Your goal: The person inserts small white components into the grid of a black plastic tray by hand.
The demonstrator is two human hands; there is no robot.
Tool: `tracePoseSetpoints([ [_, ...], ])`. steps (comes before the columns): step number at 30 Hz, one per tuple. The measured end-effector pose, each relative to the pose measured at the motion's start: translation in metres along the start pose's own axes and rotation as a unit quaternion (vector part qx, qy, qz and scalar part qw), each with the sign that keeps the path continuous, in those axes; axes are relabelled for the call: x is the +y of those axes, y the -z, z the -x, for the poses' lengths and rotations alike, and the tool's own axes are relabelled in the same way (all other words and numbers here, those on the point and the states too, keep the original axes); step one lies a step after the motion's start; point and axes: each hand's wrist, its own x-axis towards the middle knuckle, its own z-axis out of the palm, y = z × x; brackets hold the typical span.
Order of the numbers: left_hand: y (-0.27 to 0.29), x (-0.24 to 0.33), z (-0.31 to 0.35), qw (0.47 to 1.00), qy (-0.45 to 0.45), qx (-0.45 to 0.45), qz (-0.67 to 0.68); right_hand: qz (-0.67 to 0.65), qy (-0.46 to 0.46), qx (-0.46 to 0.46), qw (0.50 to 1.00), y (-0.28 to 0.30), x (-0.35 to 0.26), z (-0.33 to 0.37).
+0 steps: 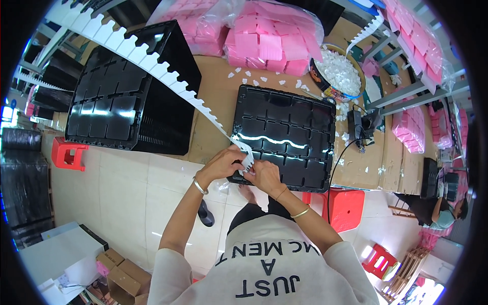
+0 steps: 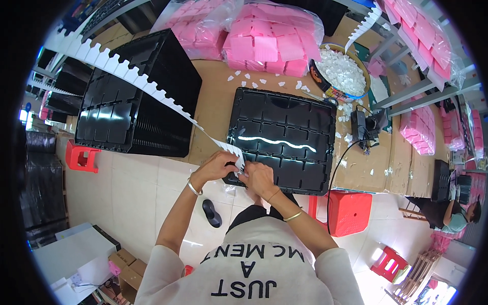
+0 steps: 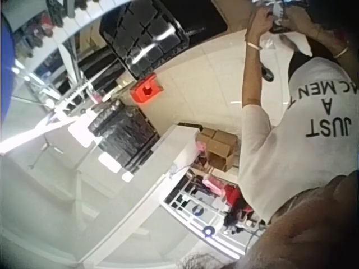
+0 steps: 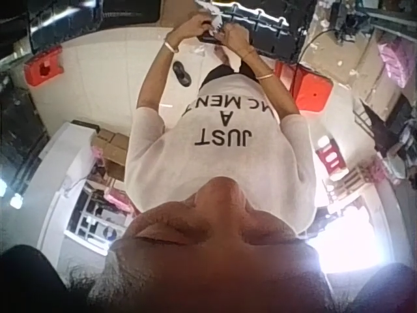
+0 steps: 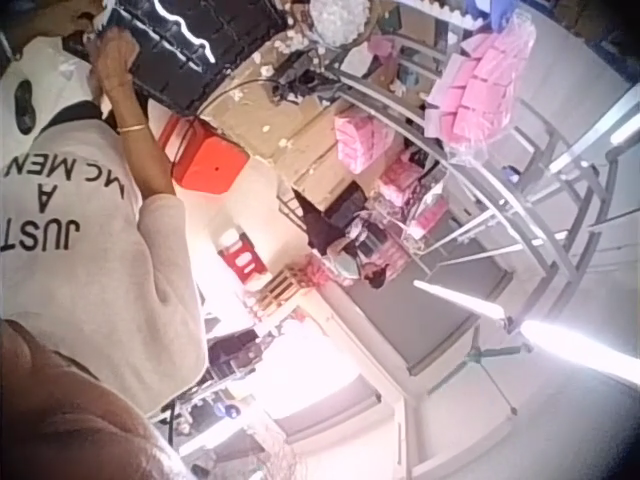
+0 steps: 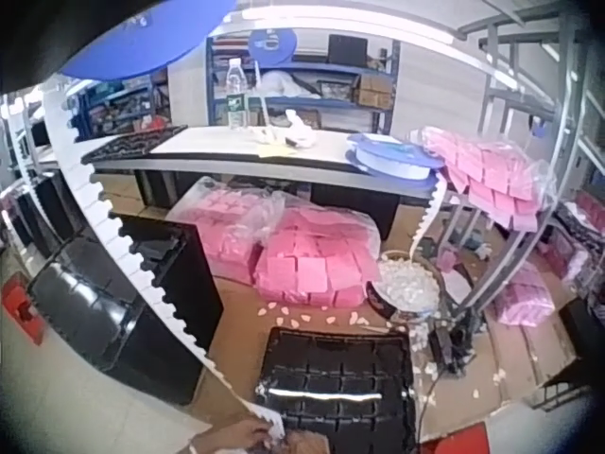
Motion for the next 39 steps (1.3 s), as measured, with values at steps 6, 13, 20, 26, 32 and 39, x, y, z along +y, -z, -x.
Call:
tracePoseSetpoints([
  [6, -0.014, -0.013, -0.014, 0.998, 0.056, -0.036, 0.004, -0.117, 0.013, 0.058, 0.991, -0.006, 0.011, 0.019],
  [13, -0.002, -0.028, -0.004, 0.978, -0.102, -0.108, -0.143, -0.218, -0.002, 0.078, 0.973, -0.008, 0.008, 0.017],
  [20, -0.004, -0.026, 0.011, 0.998, -0.003, -0.026, -0.051, -0.167, 0.039, 0.033, 0.985, 0.017, -0.013, -0.003],
  [26, -0.004, -0.039, 0.018, 0.996, 0.034, -0.03, -0.083, -0.147, 0.085, 0.016, 0.985, 0.017, -0.002, -0.011],
  [32, -0.005, -0.026, 0.02, 0.947, 0.059, 0.077, 0.306, -0.191, 0.073, 0.023, 0.979, 0.006, 0.012, 0.021],
  [39, -0.033, 0.033, 0.038, 0.858, 0.146, 0.245, 0.427, -0.363, 0.046, 0.163, 0.916, 0.02, -0.006, 0.056],
])
